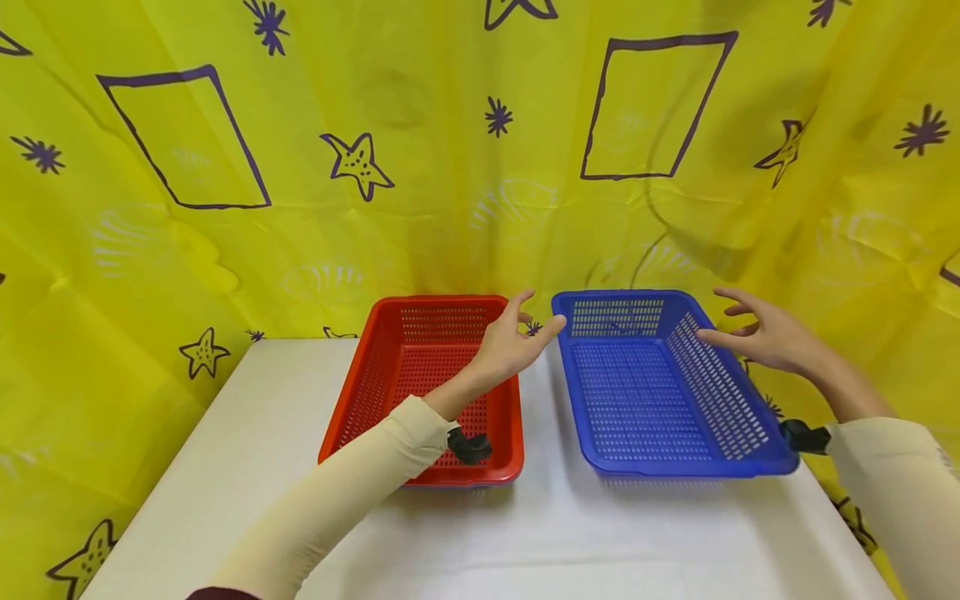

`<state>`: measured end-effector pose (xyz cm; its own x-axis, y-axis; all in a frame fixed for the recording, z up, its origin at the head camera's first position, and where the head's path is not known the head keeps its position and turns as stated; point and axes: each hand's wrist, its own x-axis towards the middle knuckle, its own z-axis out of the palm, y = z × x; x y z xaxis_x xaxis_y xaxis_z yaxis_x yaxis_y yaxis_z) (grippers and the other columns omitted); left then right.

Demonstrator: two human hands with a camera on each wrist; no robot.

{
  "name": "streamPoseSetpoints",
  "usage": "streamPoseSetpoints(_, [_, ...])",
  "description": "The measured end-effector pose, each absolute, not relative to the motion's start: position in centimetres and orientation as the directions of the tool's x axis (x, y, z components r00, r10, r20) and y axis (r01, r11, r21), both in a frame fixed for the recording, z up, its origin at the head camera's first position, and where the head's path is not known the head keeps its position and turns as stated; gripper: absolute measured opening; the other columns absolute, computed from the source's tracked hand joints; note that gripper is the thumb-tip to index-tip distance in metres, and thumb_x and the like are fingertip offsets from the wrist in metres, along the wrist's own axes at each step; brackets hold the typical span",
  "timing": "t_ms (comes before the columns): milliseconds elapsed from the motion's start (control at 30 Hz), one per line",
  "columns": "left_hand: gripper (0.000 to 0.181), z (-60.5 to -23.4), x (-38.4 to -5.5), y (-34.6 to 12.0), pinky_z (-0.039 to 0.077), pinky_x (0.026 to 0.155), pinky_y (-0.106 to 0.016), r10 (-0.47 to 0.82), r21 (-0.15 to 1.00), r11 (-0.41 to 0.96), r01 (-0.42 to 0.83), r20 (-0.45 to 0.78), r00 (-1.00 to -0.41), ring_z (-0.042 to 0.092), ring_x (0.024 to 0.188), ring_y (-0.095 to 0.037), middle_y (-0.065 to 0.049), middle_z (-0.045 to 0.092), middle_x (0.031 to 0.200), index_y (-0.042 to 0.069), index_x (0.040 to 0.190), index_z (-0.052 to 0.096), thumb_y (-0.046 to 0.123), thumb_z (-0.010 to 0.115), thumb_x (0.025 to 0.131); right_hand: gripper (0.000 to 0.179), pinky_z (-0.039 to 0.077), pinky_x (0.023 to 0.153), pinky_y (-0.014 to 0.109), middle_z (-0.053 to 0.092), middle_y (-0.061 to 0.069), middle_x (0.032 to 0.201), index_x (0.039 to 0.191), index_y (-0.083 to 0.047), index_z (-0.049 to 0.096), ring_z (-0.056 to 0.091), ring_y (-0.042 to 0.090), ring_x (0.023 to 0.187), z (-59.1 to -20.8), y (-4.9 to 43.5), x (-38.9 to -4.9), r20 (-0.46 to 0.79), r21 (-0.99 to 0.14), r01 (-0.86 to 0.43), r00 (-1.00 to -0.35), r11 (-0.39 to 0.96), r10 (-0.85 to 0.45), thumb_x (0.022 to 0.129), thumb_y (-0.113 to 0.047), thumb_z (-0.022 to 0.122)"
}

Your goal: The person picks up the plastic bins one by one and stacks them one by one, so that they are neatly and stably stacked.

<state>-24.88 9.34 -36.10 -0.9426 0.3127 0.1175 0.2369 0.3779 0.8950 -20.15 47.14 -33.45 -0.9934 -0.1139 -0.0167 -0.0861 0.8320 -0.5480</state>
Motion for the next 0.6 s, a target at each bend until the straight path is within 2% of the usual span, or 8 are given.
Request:
streamPoseSetpoints(200, [0.083, -36.9, -24.8, 11.4, 0.052, 0.103, -0.047, 0.310, 0.903, 0.384, 0.195, 0.073, -0.948, 0.054, 0.134, -0.028, -0.009, 0.050, 0.153, 0.023, 0.159, 0.035, 0.063, 0.063, 0.093, 0.087, 0.048, 0.088, 0.074, 0.034, 0.046, 0.144, 0.162, 0.002, 0.010, 0.047, 0.069, 0.119, -34.4, 48.6, -20.1, -0.065, -0.504, -0.041, -0.994, 0.863, -0.084, 0.104, -0.037, 0.062])
streamPoseSetpoints(433, [0.084, -37.6, -25.3, 12.7, 0.046, 0.109, -0.052, 0.296, 0.904, 0.395, 0.162, 0.041, -0.954, 0.045, 0.142, -0.029, -0.007, 0.043, 0.159, 0.023, 0.161, 0.032, 0.064, 0.062, 0.094, 0.083, 0.057, 0.085, 0.061, 0.032, 0.048, 0.143, 0.161, 0.005, 0.007, 0.055, 0.062, 0.116, -35.4, 50.2, -20.1, -0.174, -0.578, -0.001, -0.977, 0.816, -0.125, 0.107, -0.035, 0.056])
streamPoseSetpoints(600, [0.084, -38.1, -25.6, 13.2, 0.045, 0.110, -0.052, 0.283, 0.899, 0.425, 0.107, -0.019, -0.959, 0.046, 0.142, -0.030, -0.007, 0.043, 0.158, 0.026, 0.161, 0.030, 0.066, 0.061, 0.093, 0.079, 0.057, 0.086, 0.062, 0.027, 0.051, 0.145, 0.160, 0.006, 0.003, 0.054, 0.062, 0.116, -36.0, 51.0, -20.4, -0.276, -0.637, 0.034, -0.943, 0.770, -0.187, 0.110, -0.033, 0.050])
